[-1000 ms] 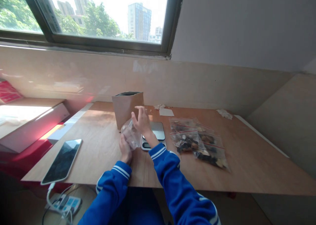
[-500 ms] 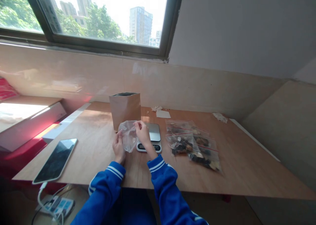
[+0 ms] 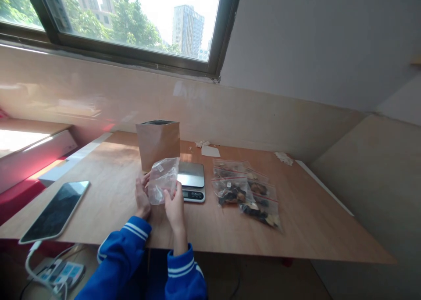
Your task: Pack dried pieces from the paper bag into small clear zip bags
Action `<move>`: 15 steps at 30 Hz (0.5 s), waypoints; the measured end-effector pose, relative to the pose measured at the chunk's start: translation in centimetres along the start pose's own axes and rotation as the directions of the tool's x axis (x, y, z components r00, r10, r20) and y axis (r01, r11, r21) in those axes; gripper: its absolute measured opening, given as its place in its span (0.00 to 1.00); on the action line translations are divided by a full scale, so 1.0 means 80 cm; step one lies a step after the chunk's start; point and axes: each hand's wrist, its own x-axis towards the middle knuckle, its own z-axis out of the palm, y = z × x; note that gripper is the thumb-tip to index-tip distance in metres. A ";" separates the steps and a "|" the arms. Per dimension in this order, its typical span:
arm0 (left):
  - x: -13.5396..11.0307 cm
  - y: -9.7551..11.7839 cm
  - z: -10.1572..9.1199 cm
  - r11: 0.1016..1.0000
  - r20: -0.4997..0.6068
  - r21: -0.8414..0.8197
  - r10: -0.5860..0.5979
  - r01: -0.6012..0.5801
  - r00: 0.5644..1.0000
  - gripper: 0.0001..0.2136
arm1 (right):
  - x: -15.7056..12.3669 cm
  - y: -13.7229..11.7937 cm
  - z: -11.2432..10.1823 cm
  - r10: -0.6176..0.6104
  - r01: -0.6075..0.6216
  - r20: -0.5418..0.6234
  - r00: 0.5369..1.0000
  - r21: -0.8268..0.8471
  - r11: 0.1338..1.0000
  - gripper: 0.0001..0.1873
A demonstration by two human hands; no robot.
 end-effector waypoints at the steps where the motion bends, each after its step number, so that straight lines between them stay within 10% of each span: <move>1: -0.002 0.002 -0.003 0.999 0.057 -0.005 -0.036 0.037 0.998 0.31 | -0.004 0.001 -0.002 -0.009 0.009 -0.002 1.000 0.000 1.000 0.24; 7: -0.012 0.010 -0.014 0.967 0.381 0.241 -0.168 0.078 0.909 0.22 | -0.023 0.006 -0.022 0.049 -0.048 0.050 0.998 -0.028 0.998 0.22; 15: -0.016 0.018 -0.030 0.957 0.299 0.233 -0.240 0.173 0.924 0.21 | -0.031 0.004 -0.049 0.068 -0.073 0.101 0.993 0.055 0.996 0.23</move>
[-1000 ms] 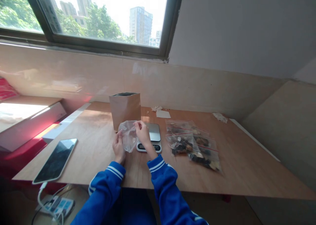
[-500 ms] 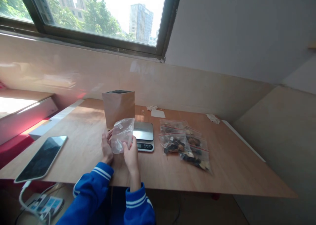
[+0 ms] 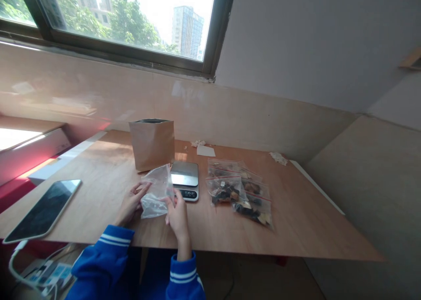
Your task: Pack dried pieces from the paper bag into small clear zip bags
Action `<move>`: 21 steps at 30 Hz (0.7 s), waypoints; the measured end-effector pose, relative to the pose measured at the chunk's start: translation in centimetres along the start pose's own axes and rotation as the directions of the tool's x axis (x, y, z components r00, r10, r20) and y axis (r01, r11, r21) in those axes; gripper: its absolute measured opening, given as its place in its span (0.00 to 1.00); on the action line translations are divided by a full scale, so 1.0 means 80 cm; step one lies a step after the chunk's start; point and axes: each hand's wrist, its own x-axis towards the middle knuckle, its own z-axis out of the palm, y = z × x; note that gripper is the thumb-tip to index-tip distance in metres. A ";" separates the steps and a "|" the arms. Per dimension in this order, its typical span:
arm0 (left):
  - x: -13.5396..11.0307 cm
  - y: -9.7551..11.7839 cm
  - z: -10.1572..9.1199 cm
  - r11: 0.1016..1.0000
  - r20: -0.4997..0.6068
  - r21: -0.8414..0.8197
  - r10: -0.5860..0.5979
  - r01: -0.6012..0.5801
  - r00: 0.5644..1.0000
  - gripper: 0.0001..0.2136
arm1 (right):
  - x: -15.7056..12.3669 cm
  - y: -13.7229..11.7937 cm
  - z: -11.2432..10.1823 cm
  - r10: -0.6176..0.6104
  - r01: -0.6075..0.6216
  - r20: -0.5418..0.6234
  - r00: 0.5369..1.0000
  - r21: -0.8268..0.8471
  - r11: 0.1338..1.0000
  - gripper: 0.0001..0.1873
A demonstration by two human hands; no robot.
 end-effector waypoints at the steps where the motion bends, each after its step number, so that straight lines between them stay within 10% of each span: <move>1: -0.004 0.005 -0.001 1.000 0.001 0.007 -0.009 0.009 1.000 0.22 | -0.001 0.000 -0.002 -0.006 0.007 -0.011 1.000 0.018 1.000 0.23; 15: -0.051 0.040 0.001 0.957 0.230 0.279 0.017 -0.083 0.973 0.26 | 0.002 0.020 -0.014 -0.167 0.130 -0.235 0.957 -0.163 0.978 0.21; 21: -0.035 0.031 -0.051 0.806 0.011 0.583 0.121 -0.105 0.993 0.29 | -0.003 0.031 -0.083 -0.596 0.106 -0.432 0.677 -0.744 0.660 0.17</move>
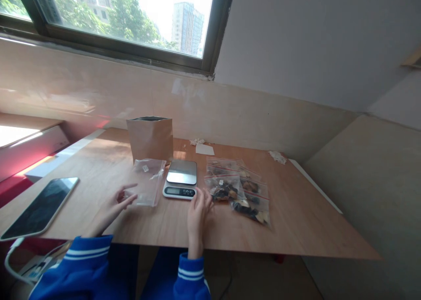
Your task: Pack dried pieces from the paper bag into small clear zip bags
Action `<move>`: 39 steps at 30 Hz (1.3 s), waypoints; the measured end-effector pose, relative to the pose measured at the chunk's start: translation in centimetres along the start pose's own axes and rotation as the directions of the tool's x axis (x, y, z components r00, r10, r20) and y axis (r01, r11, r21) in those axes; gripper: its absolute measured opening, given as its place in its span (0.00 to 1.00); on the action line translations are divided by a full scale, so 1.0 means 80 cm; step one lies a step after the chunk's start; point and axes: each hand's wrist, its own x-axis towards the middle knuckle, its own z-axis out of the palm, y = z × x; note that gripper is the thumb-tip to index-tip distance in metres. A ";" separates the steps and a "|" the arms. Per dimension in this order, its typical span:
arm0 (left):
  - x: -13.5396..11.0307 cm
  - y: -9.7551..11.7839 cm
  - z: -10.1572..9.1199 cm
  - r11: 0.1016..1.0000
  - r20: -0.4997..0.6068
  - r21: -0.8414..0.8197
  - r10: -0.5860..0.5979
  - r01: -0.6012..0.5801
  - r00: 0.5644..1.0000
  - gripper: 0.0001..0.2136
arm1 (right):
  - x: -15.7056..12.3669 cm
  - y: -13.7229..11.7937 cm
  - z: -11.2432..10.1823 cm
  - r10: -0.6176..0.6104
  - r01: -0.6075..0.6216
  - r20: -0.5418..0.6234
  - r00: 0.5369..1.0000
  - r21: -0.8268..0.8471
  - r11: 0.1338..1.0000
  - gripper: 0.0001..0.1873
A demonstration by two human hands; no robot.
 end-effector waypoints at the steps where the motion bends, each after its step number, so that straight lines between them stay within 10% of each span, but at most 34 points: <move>1: 0.003 -0.008 -0.005 0.994 -0.108 0.108 0.007 0.005 0.994 0.31 | 0.002 0.014 -0.007 -0.024 0.016 -0.055 0.998 -0.131 0.991 0.17; 5: 0.009 -0.022 -0.005 0.868 -0.368 0.492 0.145 0.060 0.919 0.35 | 0.004 0.057 -0.028 -0.074 0.034 -0.083 0.994 -0.406 0.913 0.21; 14: 0.003 -0.020 0.059 0.732 0.086 0.658 0.163 -0.179 0.983 0.21 | 0.015 0.053 -0.039 0.040 -0.113 -0.182 0.982 -0.411 0.905 0.13; 20: -0.001 -0.032 0.065 0.741 0.107 0.648 0.140 -0.176 0.984 0.20 | 0.018 0.070 -0.039 0.038 -0.121 -0.284 0.958 -0.281 0.952 0.17; 25: -0.005 -0.014 0.064 0.888 0.014 0.403 0.233 -0.219 0.972 0.18 | 0.022 0.053 -0.050 0.128 -0.148 -0.332 0.935 -0.035 0.988 0.18; 31: -0.029 0.070 0.060 0.969 0.093 -0.196 0.170 -0.149 0.981 0.18 | 0.023 -0.039 -0.064 0.322 -0.225 -0.173 0.931 0.423 0.878 0.20; 39: -0.057 0.147 0.050 0.764 0.065 -0.645 0.064 -0.007 0.996 0.17 | -0.005 -0.117 -0.045 -0.084 -0.036 0.205 0.975 0.523 0.852 0.11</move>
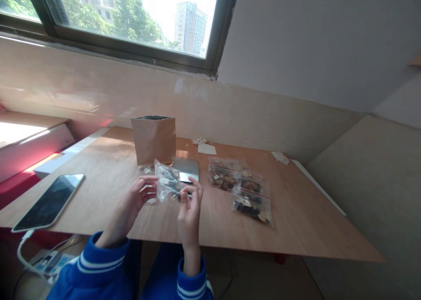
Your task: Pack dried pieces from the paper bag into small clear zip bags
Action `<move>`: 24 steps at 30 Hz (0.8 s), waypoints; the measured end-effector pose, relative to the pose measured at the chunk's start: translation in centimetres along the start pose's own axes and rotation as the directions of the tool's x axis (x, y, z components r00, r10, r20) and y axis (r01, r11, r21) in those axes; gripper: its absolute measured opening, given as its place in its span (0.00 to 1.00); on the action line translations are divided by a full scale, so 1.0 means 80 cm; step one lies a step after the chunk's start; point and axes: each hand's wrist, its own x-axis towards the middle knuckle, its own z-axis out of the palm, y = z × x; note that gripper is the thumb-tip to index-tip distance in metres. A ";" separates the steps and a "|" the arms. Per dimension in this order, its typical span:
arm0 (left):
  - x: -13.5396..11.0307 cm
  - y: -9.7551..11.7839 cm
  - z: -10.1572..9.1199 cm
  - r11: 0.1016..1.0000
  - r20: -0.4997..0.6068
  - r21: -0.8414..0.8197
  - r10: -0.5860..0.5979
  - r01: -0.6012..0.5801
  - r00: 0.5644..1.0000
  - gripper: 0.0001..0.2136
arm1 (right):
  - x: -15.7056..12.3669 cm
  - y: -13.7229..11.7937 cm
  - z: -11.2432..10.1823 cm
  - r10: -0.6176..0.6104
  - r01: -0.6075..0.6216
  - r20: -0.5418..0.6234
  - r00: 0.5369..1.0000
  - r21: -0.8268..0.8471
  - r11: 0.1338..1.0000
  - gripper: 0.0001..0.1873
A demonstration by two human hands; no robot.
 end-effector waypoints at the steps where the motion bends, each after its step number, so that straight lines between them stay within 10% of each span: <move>1: 0.001 0.001 -0.002 0.999 -0.018 -0.037 -0.034 0.033 0.999 0.18 | -0.002 0.000 0.004 -0.007 0.006 0.037 0.999 0.009 1.000 0.11; 10: 0.011 -0.028 -0.025 0.948 -0.090 0.103 -0.293 0.302 0.952 0.20 | -0.009 -0.013 0.013 -0.135 0.121 0.269 0.954 0.069 0.990 0.07; 24: 0.015 -0.034 -0.034 0.987 -0.102 0.145 0.081 -0.066 0.991 0.13 | -0.004 -0.013 0.005 -0.069 0.087 0.233 0.970 -0.066 0.994 0.07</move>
